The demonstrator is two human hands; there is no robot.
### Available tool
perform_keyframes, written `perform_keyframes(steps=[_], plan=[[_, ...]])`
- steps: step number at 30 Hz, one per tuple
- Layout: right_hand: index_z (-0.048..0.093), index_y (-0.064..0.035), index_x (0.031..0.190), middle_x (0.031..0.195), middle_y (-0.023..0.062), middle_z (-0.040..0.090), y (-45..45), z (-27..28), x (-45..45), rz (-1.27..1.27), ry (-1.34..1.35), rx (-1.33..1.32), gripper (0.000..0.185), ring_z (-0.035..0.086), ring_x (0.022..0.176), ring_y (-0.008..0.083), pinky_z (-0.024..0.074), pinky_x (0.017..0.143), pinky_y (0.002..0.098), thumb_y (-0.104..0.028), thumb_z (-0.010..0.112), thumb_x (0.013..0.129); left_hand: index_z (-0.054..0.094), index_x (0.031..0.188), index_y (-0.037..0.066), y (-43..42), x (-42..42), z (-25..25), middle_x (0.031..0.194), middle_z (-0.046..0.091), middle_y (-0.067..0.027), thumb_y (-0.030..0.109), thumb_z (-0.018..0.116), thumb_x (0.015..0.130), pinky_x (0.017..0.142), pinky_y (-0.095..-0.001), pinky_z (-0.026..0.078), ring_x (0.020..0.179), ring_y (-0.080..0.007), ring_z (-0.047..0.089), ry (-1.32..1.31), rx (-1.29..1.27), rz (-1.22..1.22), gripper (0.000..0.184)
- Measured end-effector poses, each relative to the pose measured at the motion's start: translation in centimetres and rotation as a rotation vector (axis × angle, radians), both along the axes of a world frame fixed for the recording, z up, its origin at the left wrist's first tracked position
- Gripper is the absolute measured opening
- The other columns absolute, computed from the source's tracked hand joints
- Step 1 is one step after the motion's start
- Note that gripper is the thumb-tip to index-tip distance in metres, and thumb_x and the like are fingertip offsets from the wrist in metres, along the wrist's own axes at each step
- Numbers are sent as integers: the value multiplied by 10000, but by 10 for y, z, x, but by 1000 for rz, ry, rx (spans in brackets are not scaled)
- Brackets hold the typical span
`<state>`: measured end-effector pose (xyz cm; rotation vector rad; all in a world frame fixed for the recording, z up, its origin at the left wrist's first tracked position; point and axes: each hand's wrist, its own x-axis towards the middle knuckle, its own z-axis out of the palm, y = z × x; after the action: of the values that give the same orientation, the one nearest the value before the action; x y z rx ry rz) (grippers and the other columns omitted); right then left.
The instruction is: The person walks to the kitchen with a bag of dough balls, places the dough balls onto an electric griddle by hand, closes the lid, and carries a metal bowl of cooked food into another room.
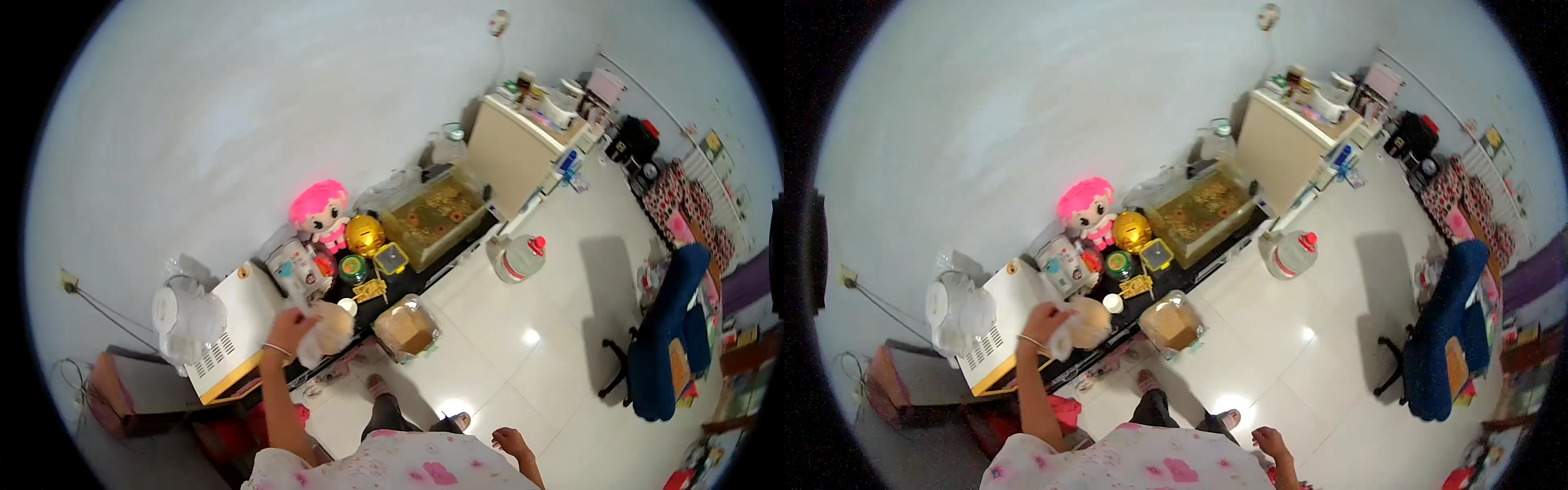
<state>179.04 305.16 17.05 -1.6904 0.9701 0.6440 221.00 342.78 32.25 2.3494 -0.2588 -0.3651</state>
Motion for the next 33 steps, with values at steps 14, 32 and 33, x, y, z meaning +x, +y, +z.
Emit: perform_keyframes(steps=[14, 32, 33], plan=[[582, 25, 947, 767, 108, 622, -82, 102, -150, -896, -785, -188, 221, 601, 683, 153, 477, 608, 246, -143, 606, 805, 589, 791, -6, -449, -333, -17, 716, 605, -170, 403, 587, 775, 596, -354, 457, 651, -293, 589, 182, 34, -1397, 409], [506, 51, 948, 669, 63, 557, -217, 98, -366, -1462, -460, -808, 223, 565, 569, 120, 458, 510, 227, 69, 540, 728, 552, 922, -15, -688, -665, -85, 712, 597, -96, 225, 574, 819, 586, -274, 449, 653, -136, 566, 795, -247, -1874, 261], [513, 54, 949, 683, 63, 559, -232, 106, -380, -1545, -436, -757, 221, 565, 571, 118, 458, 508, 229, 44, 564, 735, 529, 954, -5, -704, -686, -96, 709, 594, -95, 181, 577, 809, 597, -277, 451, 657, -142, 567, 867, -295, -1879, 241]])
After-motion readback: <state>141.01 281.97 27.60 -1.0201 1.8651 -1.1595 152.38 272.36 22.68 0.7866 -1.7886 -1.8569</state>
